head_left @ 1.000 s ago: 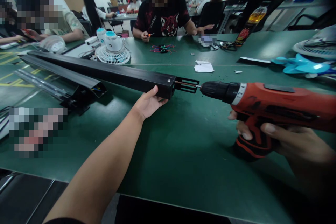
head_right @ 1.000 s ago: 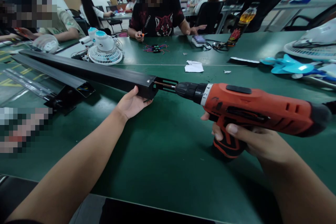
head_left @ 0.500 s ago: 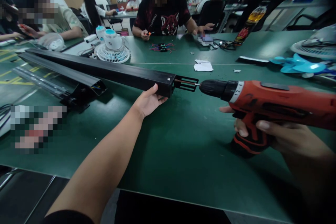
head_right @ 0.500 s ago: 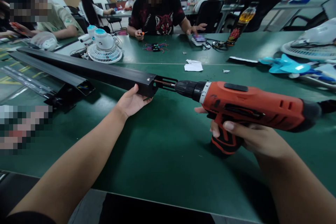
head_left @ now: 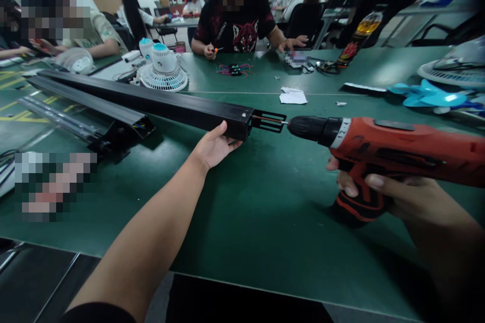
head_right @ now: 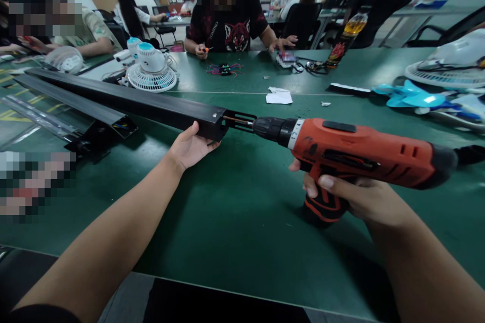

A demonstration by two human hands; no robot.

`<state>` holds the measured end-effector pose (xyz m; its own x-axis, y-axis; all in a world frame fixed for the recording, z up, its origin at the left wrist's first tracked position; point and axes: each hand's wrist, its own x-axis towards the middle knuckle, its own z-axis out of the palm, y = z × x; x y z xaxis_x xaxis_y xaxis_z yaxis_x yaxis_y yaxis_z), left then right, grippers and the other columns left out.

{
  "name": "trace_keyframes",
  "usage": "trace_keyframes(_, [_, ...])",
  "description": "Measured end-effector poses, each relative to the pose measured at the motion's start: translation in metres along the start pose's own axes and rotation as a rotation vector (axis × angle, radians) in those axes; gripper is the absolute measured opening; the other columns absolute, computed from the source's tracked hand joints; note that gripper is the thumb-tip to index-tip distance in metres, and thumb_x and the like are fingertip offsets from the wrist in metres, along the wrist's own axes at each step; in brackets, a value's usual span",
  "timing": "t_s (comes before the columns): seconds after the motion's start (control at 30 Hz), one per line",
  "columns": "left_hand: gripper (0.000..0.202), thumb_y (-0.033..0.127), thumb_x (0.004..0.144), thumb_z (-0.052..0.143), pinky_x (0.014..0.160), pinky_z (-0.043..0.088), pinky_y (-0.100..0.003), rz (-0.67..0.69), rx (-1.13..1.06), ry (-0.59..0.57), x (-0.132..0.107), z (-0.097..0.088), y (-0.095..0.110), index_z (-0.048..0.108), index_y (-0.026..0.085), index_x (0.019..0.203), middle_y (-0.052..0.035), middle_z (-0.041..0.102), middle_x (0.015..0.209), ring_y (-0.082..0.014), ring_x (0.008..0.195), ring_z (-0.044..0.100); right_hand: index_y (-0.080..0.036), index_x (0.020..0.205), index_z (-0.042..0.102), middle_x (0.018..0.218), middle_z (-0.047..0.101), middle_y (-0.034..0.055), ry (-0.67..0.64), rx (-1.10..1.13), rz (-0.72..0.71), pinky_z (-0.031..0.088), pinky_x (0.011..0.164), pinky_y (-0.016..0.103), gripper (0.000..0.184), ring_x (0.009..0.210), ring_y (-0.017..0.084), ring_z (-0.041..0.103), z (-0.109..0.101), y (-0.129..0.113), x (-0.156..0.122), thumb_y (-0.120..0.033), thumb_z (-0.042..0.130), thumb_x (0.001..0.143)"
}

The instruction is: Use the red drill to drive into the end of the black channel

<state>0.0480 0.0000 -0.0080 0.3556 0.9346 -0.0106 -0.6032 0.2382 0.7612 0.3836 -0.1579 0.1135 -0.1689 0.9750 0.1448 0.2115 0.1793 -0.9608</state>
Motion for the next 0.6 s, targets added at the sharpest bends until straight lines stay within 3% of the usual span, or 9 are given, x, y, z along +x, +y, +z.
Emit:
trace_keyframes(0.23, [0.050,0.051,0.081,0.115,0.113,0.064,-0.048,0.004,0.034,0.017,-0.003,0.005,0.003,0.090,0.027,0.116,-0.0087,0.092,0.117,-0.0321,0.121,0.085,-0.020,0.098,0.073,0.063,0.064,0.0084,-0.016,0.175,-0.046,0.043,0.033,0.032,0.043,0.047,0.022,0.053,-0.001,0.004,-0.001,-0.048,0.068,0.066])
trace_keyframes(0.37, [0.046,0.044,0.073,0.117,0.110,0.065,-0.047,0.000,0.042,0.032,-0.006,0.010,0.006,0.090,0.025,0.106,-0.0075,0.092,0.110,-0.0281,0.110,0.084,-0.019,0.098,0.073,0.058,0.063,0.0069,-0.036,0.148,-0.060,0.043,0.034,0.032,0.042,0.047,0.022,0.054,-0.004,0.009,-0.001,-0.049,0.066,0.069])
trace_keyframes(0.6, [0.047,0.040,0.068,0.117,0.108,0.065,-0.046,-0.009,0.022,0.053,-0.006,0.014,0.007,0.091,0.025,0.104,-0.0067,0.091,0.107,-0.0272,0.107,0.081,-0.019,0.102,0.068,0.054,0.061,0.0047,-0.029,0.086,-0.039,0.042,0.036,0.031,0.045,0.047,0.021,0.052,-0.003,0.008,-0.001,-0.050,0.066,0.069])
